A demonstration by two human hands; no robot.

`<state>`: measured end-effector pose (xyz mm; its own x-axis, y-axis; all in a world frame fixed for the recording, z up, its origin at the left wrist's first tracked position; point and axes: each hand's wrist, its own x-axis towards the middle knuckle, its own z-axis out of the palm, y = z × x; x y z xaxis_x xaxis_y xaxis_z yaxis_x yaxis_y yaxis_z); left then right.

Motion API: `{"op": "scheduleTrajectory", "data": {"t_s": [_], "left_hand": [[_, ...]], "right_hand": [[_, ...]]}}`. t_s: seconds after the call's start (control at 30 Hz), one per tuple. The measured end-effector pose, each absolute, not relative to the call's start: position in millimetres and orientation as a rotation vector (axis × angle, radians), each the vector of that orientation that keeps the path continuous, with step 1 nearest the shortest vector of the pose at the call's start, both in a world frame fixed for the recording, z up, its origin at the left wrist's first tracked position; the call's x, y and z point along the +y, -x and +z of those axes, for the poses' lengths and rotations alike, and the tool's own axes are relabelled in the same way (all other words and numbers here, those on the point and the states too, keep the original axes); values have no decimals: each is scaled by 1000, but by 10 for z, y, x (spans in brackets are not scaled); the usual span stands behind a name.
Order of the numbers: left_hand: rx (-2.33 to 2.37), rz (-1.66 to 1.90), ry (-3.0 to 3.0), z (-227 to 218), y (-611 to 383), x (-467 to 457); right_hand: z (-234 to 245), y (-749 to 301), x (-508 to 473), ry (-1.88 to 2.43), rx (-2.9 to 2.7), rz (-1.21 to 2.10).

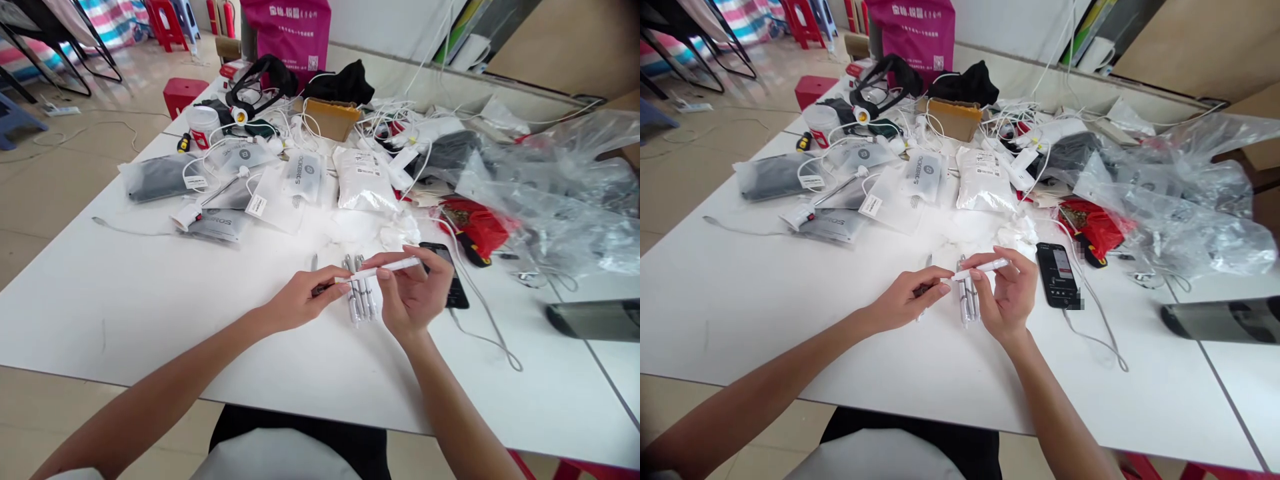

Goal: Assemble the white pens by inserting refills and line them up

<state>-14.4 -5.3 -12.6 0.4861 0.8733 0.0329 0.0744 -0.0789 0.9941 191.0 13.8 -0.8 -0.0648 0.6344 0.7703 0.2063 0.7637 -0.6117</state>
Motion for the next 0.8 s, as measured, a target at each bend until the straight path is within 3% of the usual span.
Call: {"op": "scheduleTrajectory", "data": {"t_s": [0.6,0.8], "left_hand": [[909,913,-1496,-122,146,-54],[914,949,-1512,-153,147,-51]], "right_hand": [[65,-1879,153,756,-1372,386],[58,-1967,227,796,-1226,696]]}}
